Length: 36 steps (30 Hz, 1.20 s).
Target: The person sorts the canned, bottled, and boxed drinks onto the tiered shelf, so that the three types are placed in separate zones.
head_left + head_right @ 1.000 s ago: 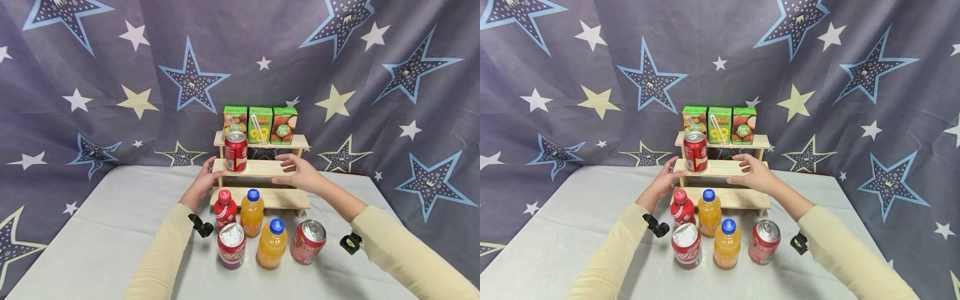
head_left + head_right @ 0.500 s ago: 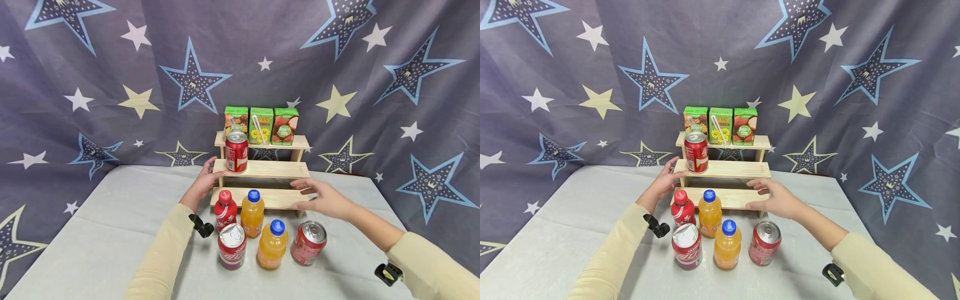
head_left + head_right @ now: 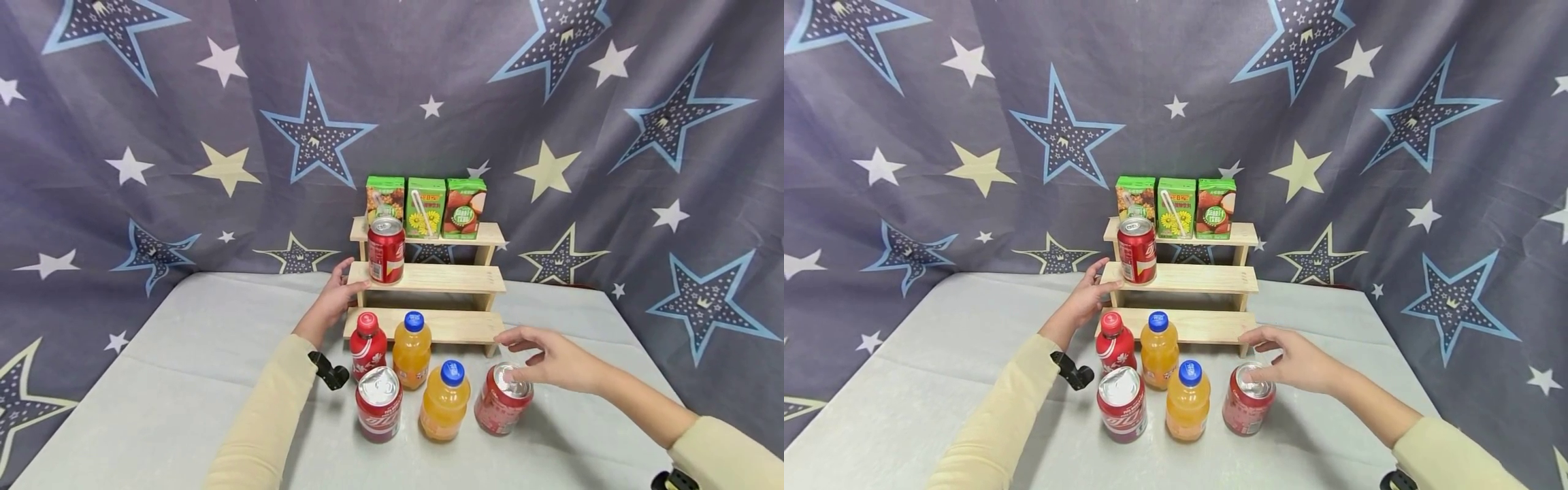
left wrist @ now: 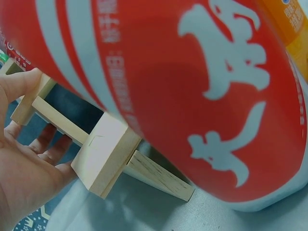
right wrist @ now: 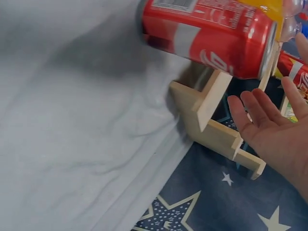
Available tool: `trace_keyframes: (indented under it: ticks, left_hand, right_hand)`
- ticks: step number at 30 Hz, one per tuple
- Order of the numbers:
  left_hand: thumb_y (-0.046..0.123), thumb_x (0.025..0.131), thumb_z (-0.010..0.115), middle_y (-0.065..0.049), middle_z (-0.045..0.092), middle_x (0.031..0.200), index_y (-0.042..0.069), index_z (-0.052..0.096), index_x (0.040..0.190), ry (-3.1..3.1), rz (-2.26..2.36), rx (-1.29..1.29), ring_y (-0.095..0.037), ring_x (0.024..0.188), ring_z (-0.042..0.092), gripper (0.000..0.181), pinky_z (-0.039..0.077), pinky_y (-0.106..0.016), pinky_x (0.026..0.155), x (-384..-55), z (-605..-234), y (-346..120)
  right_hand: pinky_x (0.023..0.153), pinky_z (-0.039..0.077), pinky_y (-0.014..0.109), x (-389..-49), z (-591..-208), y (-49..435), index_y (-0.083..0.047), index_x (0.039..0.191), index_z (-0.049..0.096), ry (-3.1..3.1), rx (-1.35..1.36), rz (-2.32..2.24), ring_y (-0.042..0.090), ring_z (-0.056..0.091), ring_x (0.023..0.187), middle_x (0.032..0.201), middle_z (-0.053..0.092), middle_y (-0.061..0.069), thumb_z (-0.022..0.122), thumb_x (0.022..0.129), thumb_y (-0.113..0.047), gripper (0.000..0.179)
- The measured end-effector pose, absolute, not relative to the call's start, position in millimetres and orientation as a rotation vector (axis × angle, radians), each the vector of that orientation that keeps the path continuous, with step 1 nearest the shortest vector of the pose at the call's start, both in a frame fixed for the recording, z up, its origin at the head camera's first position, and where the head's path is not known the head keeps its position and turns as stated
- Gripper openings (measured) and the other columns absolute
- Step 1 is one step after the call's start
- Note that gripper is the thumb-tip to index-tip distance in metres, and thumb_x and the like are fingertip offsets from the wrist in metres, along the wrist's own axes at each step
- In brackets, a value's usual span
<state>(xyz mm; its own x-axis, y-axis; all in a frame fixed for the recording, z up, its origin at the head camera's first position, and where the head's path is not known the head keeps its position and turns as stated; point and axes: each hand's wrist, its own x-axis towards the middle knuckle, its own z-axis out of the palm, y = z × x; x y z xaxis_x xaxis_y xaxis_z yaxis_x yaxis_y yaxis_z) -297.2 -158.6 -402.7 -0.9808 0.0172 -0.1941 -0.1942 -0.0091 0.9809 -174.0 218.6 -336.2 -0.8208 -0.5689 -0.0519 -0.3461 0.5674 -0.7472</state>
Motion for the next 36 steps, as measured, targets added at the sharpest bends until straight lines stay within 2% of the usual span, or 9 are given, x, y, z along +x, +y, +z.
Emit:
trace_keyframes:
  ticks: [3, 6, 10, 17, 27, 36]
  left_hand:
    - [0.012, 0.089, 0.060, -0.021, 0.030, 0.145, 0.026, 0.013, 0.149, 2.104, 2.118, -0.198, -0.040, 0.129, 0.040, 0.077, 0.033, -0.056, 0.106, -297, -403, -158]
    - [0.013, 0.089, 0.060, -0.021, 0.030, 0.145, 0.027, 0.013, 0.149, 2.107, 2.113, -0.208, -0.039, 0.129, 0.040, 0.077, 0.033, -0.056, 0.106, -297, -403, -157]
    - [0.012, 0.089, 0.059, -0.022, 0.030, 0.146, 0.027, 0.013, 0.149, 2.104, 2.122, -0.197, -0.040, 0.129, 0.040, 0.077, 0.032, -0.056, 0.106, -296, -403, -157]
    - [0.012, 0.090, 0.058, -0.022, 0.029, 0.146, 0.025, 0.011, 0.150, 2.100, 2.128, -0.179, -0.040, 0.129, 0.039, 0.077, 0.032, -0.057, 0.106, -297, -404, -158]
    - [0.013, 0.089, 0.059, -0.021, 0.030, 0.146, 0.026, 0.012, 0.149, 2.089, 2.127, -0.194, -0.039, 0.130, 0.039, 0.077, 0.032, -0.057, 0.106, -297, -403, -158]
    - [0.013, 0.090, 0.058, -0.021, 0.031, 0.144, 0.026, 0.012, 0.149, 2.096, 2.120, -0.185, -0.039, 0.129, 0.040, 0.076, 0.032, -0.056, 0.106, -297, -401, -157]
  right_hand:
    - [0.080, 0.053, 0.031, -169, -343, 224, -0.005, 0.121, 0.057, 2.525, -0.806, -1.120, 0.009, 0.057, 0.107, 0.121, 0.060, 0.013, 0.076, 0.077, -0.026, 0.052]
    - [0.079, 0.053, 0.029, -165, -348, 228, -0.007, 0.120, 0.058, 2.521, -0.848, -1.156, 0.000, 0.056, 0.102, 0.119, 0.061, 0.014, 0.077, 0.077, -0.023, 0.050]
    - [0.077, 0.053, 0.026, -161, -355, 232, -0.005, 0.119, 0.058, 2.501, -0.874, -1.198, 0.000, 0.057, 0.101, 0.117, 0.061, 0.015, 0.077, 0.076, -0.021, 0.050]
    - [0.075, 0.052, 0.027, -157, -368, 236, -0.005, 0.121, 0.055, 2.469, -0.822, -1.230, -0.001, 0.055, 0.099, 0.112, 0.062, 0.009, 0.078, 0.075, -0.021, 0.055]
    - [0.074, 0.054, 0.027, -151, -386, 236, 0.003, 0.130, 0.043, 2.391, -0.817, -1.357, -0.002, 0.056, 0.097, 0.113, 0.058, 0.015, 0.080, 0.072, -0.014, 0.071]
    - [0.077, 0.053, 0.026, -148, -401, 235, 0.004, 0.131, 0.040, 2.375, -0.817, -1.477, -0.003, 0.055, 0.100, 0.115, 0.057, -0.006, 0.081, 0.069, -0.009, 0.075]
